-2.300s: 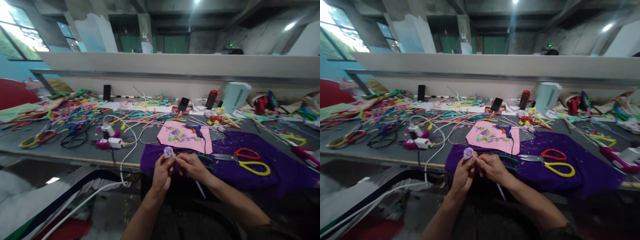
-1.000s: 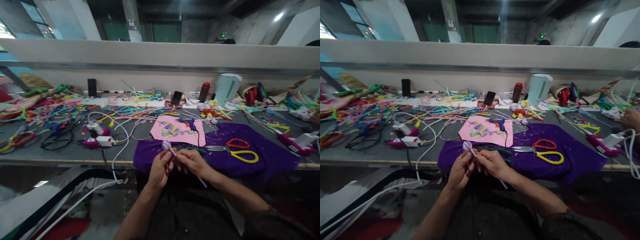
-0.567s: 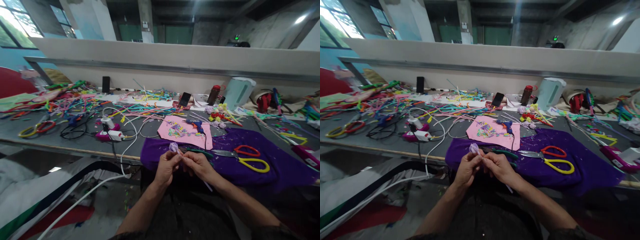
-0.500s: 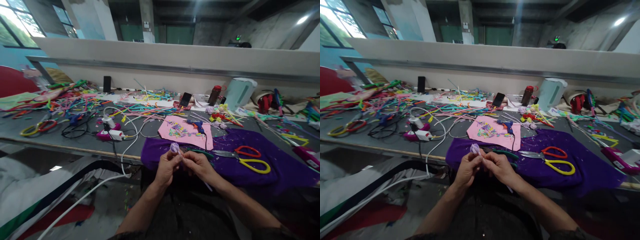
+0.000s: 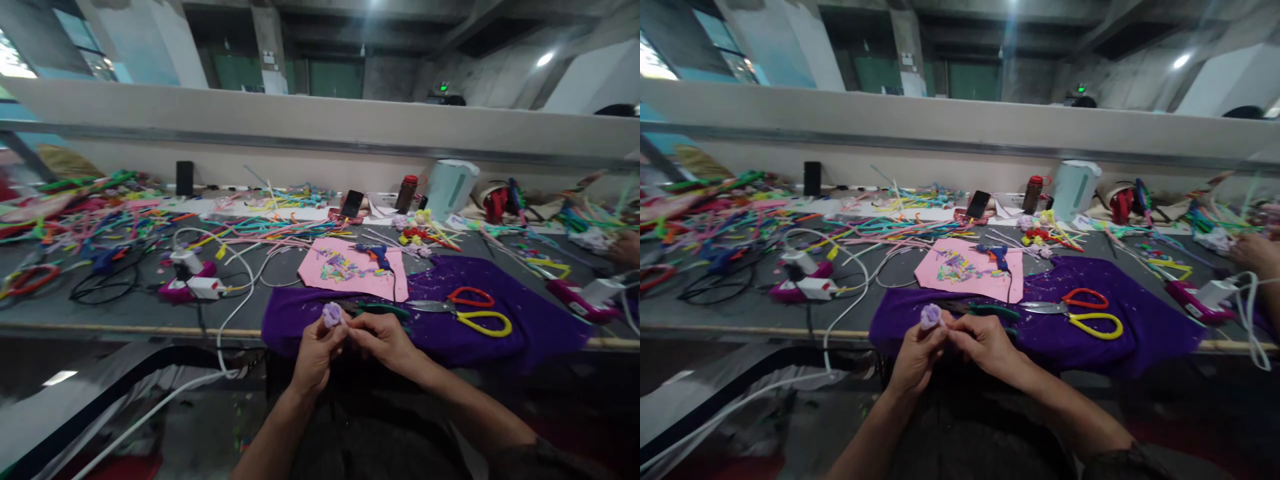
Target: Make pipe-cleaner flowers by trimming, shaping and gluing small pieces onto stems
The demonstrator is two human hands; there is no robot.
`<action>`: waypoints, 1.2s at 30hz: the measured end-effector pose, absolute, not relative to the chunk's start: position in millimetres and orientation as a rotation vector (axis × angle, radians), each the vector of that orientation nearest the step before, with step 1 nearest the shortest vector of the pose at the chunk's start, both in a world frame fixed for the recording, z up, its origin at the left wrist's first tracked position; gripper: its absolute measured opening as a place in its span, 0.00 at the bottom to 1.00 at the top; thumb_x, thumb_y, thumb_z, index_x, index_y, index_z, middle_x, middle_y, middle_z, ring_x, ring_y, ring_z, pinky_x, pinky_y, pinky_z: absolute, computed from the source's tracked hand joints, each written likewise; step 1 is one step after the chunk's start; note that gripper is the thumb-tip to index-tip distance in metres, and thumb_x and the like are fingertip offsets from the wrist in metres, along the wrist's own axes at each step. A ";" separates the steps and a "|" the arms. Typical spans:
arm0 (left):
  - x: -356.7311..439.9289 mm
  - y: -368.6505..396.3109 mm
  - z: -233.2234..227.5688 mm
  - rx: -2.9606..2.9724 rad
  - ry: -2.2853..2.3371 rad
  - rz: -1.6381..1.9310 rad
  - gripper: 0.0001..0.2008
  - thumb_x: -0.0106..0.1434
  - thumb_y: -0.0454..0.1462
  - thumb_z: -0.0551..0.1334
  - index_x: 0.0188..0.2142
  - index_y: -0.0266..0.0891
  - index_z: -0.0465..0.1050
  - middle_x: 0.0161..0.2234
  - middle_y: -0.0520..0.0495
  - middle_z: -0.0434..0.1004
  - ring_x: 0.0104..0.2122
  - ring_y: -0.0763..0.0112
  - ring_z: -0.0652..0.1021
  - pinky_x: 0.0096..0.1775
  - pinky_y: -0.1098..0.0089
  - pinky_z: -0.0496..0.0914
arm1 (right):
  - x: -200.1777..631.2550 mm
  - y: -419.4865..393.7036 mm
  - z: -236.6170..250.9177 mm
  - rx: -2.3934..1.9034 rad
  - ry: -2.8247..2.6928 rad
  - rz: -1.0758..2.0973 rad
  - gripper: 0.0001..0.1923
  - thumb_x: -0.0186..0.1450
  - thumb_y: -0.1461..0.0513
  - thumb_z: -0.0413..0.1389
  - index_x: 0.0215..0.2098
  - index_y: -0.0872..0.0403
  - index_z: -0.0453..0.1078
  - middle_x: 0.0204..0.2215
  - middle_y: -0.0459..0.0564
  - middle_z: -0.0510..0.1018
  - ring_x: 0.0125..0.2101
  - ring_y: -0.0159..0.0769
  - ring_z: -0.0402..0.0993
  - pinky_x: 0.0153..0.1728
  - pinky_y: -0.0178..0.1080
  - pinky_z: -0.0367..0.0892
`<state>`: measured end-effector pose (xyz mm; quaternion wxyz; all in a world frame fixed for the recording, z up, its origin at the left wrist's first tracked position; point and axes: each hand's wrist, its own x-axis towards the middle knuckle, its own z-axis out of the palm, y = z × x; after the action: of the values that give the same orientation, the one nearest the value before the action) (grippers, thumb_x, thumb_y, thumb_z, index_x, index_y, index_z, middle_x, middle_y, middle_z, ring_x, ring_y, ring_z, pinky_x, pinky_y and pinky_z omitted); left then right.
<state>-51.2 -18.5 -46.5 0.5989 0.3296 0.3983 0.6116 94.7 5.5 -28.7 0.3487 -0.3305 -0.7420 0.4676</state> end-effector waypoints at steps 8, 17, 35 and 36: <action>-53.8 -18.0 -46.0 0.807 0.883 1.441 0.09 0.47 0.37 0.69 0.29 0.36 0.74 0.23 0.54 0.66 0.19 0.84 0.59 0.19 0.80 0.54 | 102.9 3.9 -18.0 -0.881 -2.020 1.043 0.13 0.63 0.56 0.52 0.31 0.57 0.72 0.23 0.44 0.72 0.23 0.27 0.66 0.24 0.29 0.59; -50.2 -21.8 -45.8 0.757 0.848 1.493 0.10 0.46 0.37 0.69 0.28 0.35 0.74 0.26 0.52 0.67 0.20 0.84 0.60 0.19 0.80 0.55 | 105.1 0.9 -6.8 -0.813 -2.027 0.981 0.11 0.63 0.58 0.53 0.34 0.56 0.74 0.27 0.46 0.75 0.28 0.29 0.69 0.29 0.29 0.61; -70.9 -20.7 -28.2 0.648 0.723 1.632 0.07 0.48 0.37 0.69 0.27 0.36 0.76 0.29 0.51 0.76 0.13 0.90 0.61 0.19 0.81 0.61 | 126.1 -6.1 3.6 -0.881 -2.265 0.885 0.11 0.63 0.59 0.53 0.31 0.58 0.73 0.22 0.45 0.74 0.23 0.26 0.68 0.24 0.27 0.58; -73.8 -20.5 -26.0 0.639 0.721 1.650 0.07 0.48 0.37 0.69 0.27 0.36 0.76 0.29 0.52 0.76 0.13 0.90 0.61 0.19 0.81 0.61 | 127.3 -5.7 2.8 -0.888 -2.268 0.890 0.10 0.63 0.60 0.53 0.31 0.58 0.73 0.23 0.45 0.74 0.23 0.26 0.68 0.25 0.28 0.59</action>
<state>-73.8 -20.5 -26.0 0.5774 0.2731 0.3081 0.7050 127.3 -5.7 2.8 0.2709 -0.3298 -0.8418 0.3305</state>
